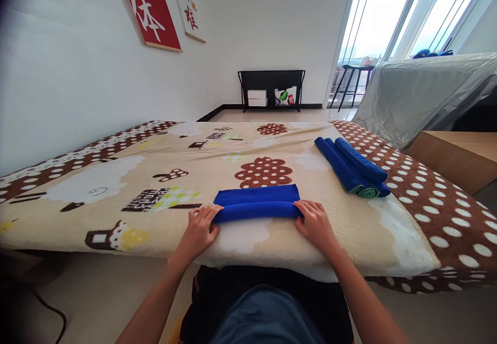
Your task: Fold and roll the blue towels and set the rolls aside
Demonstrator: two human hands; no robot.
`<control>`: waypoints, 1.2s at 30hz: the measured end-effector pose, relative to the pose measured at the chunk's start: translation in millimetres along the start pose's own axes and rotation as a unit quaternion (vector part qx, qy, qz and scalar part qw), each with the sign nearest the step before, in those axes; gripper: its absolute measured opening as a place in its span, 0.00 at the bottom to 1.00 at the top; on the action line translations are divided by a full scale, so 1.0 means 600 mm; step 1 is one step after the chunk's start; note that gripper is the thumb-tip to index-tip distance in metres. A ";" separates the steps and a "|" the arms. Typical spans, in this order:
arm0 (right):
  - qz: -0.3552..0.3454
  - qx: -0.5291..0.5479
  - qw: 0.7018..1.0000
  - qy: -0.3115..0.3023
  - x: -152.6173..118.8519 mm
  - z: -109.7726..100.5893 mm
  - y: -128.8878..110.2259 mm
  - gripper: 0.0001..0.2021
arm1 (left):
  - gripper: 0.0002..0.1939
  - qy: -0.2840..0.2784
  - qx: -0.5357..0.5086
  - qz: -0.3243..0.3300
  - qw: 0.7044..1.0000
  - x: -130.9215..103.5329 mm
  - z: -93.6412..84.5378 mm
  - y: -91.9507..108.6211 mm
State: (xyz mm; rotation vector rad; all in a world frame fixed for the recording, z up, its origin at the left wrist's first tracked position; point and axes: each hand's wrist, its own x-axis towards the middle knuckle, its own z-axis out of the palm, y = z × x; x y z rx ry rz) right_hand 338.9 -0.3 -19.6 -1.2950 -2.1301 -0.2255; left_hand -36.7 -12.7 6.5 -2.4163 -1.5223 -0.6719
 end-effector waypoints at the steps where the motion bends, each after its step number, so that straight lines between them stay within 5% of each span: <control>1: 0.004 -0.002 1.000 0.004 0.005 0.003 -0.001 0.20 | 0.27 -0.001 -0.006 -0.005 1.000 0.007 0.002 0.000; 11: -0.006 0.045 0.999 0.008 -0.006 -0.025 -0.020 0.14 | 0.20 -0.038 -0.048 -0.020 0.998 0.024 -0.038 -0.002; 16: 0.037 -0.006 0.999 -0.028 0.002 -0.036 -0.050 0.12 | 0.17 -0.076 0.031 -0.030 0.996 0.024 -0.057 0.023; 19: 0.041 -0.031 0.998 -0.023 0.028 -0.020 -0.092 0.18 | 0.19 -0.053 0.084 -0.028 0.995 0.044 -0.045 0.067; 25: -0.033 0.040 0.997 -0.065 0.067 0.018 -0.156 0.25 | 0.29 -0.102 -0.014 0.087 0.991 0.079 0.008 0.139; 29: -0.054 0.038 0.995 -0.069 0.052 0.017 -0.131 0.29 | 0.29 -0.081 -0.025 0.069 0.994 0.066 0.020 0.123; 36: -0.056 -0.007 0.997 -0.061 -0.011 -0.012 -0.054 0.36 | 0.27 -0.046 0.012 0.055 0.997 0.014 -0.010 0.048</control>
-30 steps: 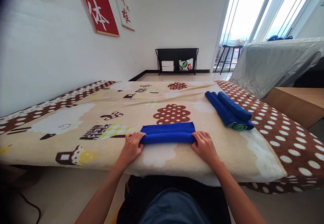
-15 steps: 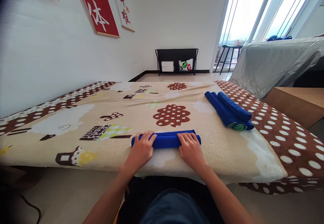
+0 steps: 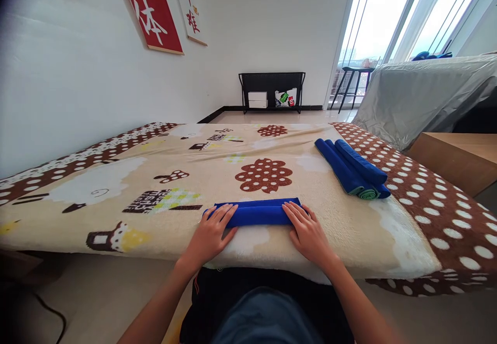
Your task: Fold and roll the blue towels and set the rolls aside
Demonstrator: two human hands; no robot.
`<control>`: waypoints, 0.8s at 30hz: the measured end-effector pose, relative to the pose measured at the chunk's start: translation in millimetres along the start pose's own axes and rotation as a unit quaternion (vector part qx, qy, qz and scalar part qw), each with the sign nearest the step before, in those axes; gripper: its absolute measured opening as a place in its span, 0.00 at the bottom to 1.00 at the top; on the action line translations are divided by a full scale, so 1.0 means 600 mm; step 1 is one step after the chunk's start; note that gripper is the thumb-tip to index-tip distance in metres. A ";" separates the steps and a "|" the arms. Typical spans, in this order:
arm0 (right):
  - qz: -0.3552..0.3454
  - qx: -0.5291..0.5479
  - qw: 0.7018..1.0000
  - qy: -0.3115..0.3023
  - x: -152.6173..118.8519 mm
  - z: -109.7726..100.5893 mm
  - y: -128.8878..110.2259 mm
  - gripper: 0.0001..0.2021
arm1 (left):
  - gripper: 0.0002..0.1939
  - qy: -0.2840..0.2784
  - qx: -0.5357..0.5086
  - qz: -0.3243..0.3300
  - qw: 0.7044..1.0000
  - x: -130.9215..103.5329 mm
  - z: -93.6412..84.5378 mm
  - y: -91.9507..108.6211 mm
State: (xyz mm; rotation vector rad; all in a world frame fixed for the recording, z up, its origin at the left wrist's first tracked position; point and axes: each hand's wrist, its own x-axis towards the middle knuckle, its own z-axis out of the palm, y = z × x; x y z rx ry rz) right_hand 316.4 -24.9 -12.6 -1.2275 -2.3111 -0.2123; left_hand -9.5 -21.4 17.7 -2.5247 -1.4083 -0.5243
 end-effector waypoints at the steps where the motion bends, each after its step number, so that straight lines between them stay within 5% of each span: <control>1: 0.004 -0.006 1.000 -0.001 -0.008 -0.002 0.006 0.36 | 0.27 0.000 0.006 0.003 1.000 -0.008 -0.004 -0.008; 6: 0.018 -0.024 0.999 0.011 -0.020 0.004 0.020 0.33 | 0.29 0.000 0.026 -0.002 1.000 -0.030 -0.005 -0.034; 12: 0.057 -0.015 0.997 0.045 0.025 0.008 0.019 0.25 | 0.26 -0.004 0.043 -0.029 0.999 -0.001 -0.001 -0.034; 18: 0.075 0.009 0.997 -0.016 0.041 -0.018 0.003 0.15 | 0.19 -0.039 0.054 -0.030 0.997 0.009 -0.029 -0.036; 24: 0.094 -0.064 0.993 0.013 0.067 -0.008 -0.045 0.15 | 0.20 -0.010 0.078 -0.033 0.996 0.032 -0.031 0.008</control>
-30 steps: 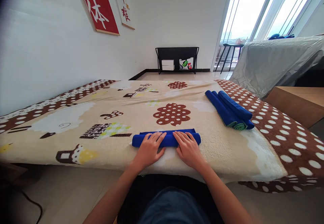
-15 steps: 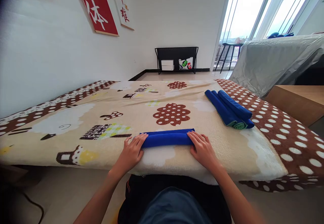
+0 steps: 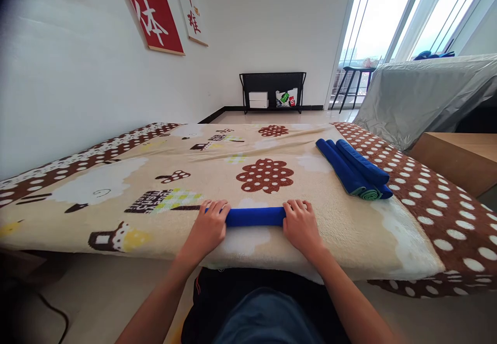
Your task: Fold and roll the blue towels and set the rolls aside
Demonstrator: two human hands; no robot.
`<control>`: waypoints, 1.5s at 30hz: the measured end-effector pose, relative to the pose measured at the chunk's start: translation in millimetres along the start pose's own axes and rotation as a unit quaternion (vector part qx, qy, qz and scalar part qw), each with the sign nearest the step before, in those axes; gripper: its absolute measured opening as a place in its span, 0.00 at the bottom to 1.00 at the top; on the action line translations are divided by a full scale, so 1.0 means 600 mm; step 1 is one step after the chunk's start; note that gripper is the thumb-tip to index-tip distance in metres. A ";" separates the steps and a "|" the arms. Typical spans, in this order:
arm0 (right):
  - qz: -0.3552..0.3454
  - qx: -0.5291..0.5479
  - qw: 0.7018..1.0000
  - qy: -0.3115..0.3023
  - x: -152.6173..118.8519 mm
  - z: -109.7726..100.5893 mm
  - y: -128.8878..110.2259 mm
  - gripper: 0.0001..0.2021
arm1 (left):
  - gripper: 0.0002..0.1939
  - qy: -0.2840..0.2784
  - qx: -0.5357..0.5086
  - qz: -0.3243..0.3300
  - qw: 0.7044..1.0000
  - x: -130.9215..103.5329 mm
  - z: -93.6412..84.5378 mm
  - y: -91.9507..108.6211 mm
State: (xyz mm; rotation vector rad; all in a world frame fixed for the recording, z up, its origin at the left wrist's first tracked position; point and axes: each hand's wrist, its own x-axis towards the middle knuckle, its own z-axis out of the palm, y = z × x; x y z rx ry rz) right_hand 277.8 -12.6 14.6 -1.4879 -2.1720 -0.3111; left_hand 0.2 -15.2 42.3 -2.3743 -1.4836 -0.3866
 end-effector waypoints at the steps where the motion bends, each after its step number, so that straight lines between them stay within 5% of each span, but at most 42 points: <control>1: -0.006 0.002 1.000 0.003 0.005 0.004 -0.016 0.17 | 0.22 0.001 -0.015 0.021 1.000 0.009 0.003 0.016; 5: -0.045 0.045 0.998 -0.007 0.023 0.021 -0.071 0.24 | 0.26 -0.016 -0.081 0.085 0.993 0.043 0.022 0.074; 8: -0.053 0.070 0.996 -0.003 0.026 0.031 -0.077 0.26 | 0.26 -0.015 -0.108 0.083 0.991 0.050 0.035 0.083; 20: -0.093 0.062 0.993 -0.020 0.001 0.019 0.012 0.26 | 0.28 -0.010 -0.043 0.071 0.996 -0.004 0.037 -0.042; 26: -0.100 0.046 0.993 -0.038 -0.008 0.009 0.033 0.28 | 0.33 -0.025 -0.066 0.072 0.995 -0.011 0.025 -0.046; 34: -0.074 0.068 0.994 -0.051 -0.004 0.021 0.049 0.23 | 0.24 -0.016 -0.069 0.055 0.996 -0.004 0.040 -0.047; 45: -0.036 0.215 0.966 -0.139 -0.016 0.004 0.128 0.24 | 0.24 -0.060 -0.159 0.029 0.985 -0.022 0.051 -0.111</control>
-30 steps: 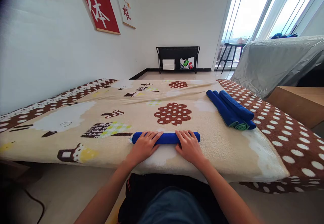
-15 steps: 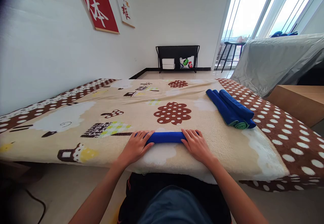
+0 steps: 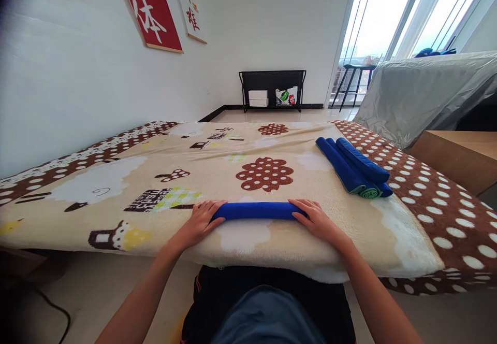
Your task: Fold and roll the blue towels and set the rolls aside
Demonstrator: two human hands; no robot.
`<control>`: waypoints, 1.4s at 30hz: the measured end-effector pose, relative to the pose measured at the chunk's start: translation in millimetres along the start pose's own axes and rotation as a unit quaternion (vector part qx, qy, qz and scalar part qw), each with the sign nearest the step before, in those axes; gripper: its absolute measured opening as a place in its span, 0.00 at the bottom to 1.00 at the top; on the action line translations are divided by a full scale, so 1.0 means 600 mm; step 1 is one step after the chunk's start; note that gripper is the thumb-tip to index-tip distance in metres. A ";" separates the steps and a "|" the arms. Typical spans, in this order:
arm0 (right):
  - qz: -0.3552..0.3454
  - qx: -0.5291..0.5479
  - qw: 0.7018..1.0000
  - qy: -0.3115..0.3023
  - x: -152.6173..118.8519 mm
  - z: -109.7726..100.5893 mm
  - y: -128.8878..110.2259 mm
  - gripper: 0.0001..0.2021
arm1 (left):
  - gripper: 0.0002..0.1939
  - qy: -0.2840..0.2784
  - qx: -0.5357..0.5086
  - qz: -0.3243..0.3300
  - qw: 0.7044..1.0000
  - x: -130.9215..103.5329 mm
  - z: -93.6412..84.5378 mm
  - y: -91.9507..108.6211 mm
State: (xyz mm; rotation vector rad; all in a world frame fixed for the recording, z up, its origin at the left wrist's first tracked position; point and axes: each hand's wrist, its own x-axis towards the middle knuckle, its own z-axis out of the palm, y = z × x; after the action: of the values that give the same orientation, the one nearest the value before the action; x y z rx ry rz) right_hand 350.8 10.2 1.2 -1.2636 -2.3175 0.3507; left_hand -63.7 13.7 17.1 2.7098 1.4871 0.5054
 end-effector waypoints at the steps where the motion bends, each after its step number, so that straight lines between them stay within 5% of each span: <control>1: 0.002 -0.007 1.000 0.007 -0.002 0.001 0.001 0.24 | 0.25 -0.003 -0.001 -0.005 1.000 -0.002 -0.001 -0.003; 8: -0.019 -0.043 0.998 0.052 -0.018 0.006 0.003 0.25 | 0.27 -0.012 -0.001 -0.009 1.000 -0.015 -0.002 -0.006; 25: 0.084 0.144 0.986 -0.023 0.026 -0.019 0.026 0.27 | 0.29 -0.018 -0.025 -0.041 0.999 0.014 0.000 -0.016; 36: 0.099 0.169 0.980 -0.041 0.027 -0.021 0.025 0.26 | 0.26 0.084 0.025 -0.015 0.996 0.008 0.015 -0.025; 42: 0.121 0.192 0.973 -0.053 0.014 -0.024 0.019 0.26 | 0.25 0.063 0.059 0.018 0.996 0.008 0.012 -0.018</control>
State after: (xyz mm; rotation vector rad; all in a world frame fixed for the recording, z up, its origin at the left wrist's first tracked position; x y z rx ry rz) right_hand 362.6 23.8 11.0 -1.3513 -2.0452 0.9201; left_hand -68.2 24.7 9.5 2.8473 1.5468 0.6198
